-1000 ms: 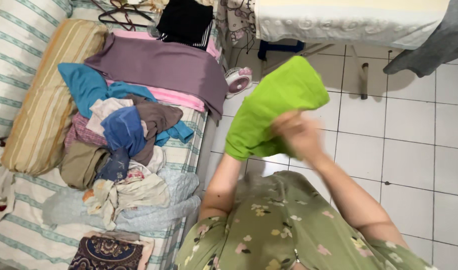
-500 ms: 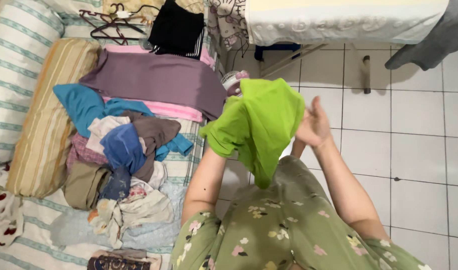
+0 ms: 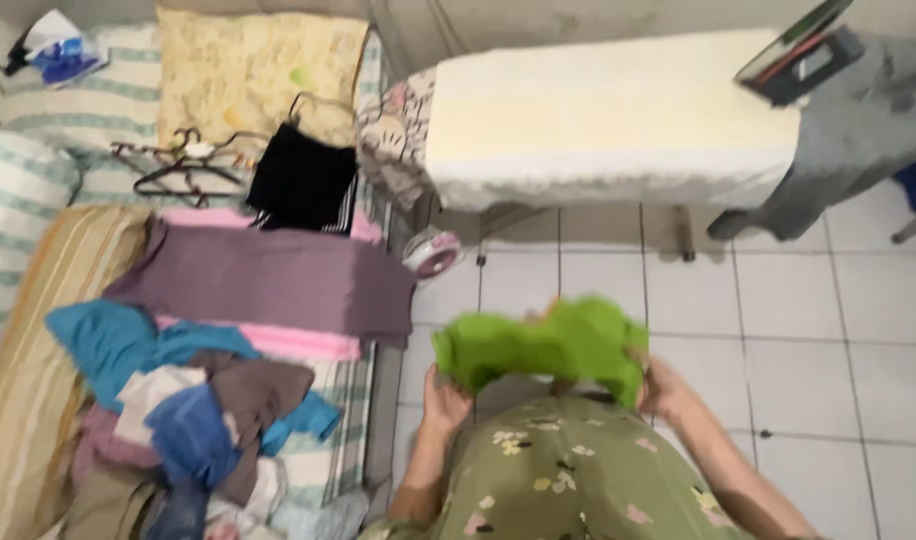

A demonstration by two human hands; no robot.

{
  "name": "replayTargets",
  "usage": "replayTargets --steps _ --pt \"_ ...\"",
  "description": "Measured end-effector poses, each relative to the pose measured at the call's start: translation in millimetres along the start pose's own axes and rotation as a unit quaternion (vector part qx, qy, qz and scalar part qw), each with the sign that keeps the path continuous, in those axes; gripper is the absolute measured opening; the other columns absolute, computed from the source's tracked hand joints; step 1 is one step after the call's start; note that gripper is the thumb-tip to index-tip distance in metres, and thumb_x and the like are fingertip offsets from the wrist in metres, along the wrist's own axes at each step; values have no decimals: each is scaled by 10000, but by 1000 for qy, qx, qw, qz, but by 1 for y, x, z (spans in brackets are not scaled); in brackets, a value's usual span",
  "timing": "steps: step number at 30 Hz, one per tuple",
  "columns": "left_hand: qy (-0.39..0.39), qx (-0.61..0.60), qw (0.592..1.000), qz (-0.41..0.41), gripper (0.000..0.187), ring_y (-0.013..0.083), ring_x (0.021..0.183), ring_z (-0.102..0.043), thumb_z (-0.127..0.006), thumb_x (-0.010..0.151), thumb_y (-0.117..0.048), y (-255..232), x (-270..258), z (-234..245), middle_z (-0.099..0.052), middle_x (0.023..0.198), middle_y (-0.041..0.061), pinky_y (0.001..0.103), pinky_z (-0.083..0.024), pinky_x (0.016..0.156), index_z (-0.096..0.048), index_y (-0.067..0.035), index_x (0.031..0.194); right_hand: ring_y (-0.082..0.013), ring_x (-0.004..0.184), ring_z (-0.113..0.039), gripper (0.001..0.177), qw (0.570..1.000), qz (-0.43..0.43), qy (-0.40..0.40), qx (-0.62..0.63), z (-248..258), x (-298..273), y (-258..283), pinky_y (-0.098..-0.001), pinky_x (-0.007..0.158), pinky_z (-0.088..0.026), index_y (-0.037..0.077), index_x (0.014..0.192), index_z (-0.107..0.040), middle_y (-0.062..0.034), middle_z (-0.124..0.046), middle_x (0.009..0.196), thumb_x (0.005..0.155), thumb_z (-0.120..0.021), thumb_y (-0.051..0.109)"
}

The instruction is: The person irons a black t-shirt, a green t-shirt, and a pair of blue patterned shorts on an ironing board. They use an electric iron to smooth the garments, flipping them over to iron both sides and adjusting their position on the board.

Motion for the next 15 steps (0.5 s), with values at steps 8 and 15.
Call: replayTargets --steps 8,15 --pt "-54 330 917 -220 352 144 889 -613 -720 918 -346 -71 52 -102 -667 991 49 297 -493 736 -639 -45 1080 -213 1096 -636 373 926 347 -79 -122 -14 -78 160 -341 961 -494 37 1255 -583 -118 -674 1204 1006 -544 312" --pt "179 57 982 -29 499 253 1099 -665 -657 807 -65 -72 53 -231 -688 1187 127 396 -533 949 -559 2 1292 -279 1210 -615 473 929 344 129 47 -65 -125 226 -410 1028 -484 -37 1374 -528 -174 -611 1350 981 -579 221"
Point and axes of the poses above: each hand's wrist, its own x-axis towards the middle knuckle, its own z-axis out of the back of the hand, y = z × x, the point moved 10 cm from there along x, towards the middle knuckle
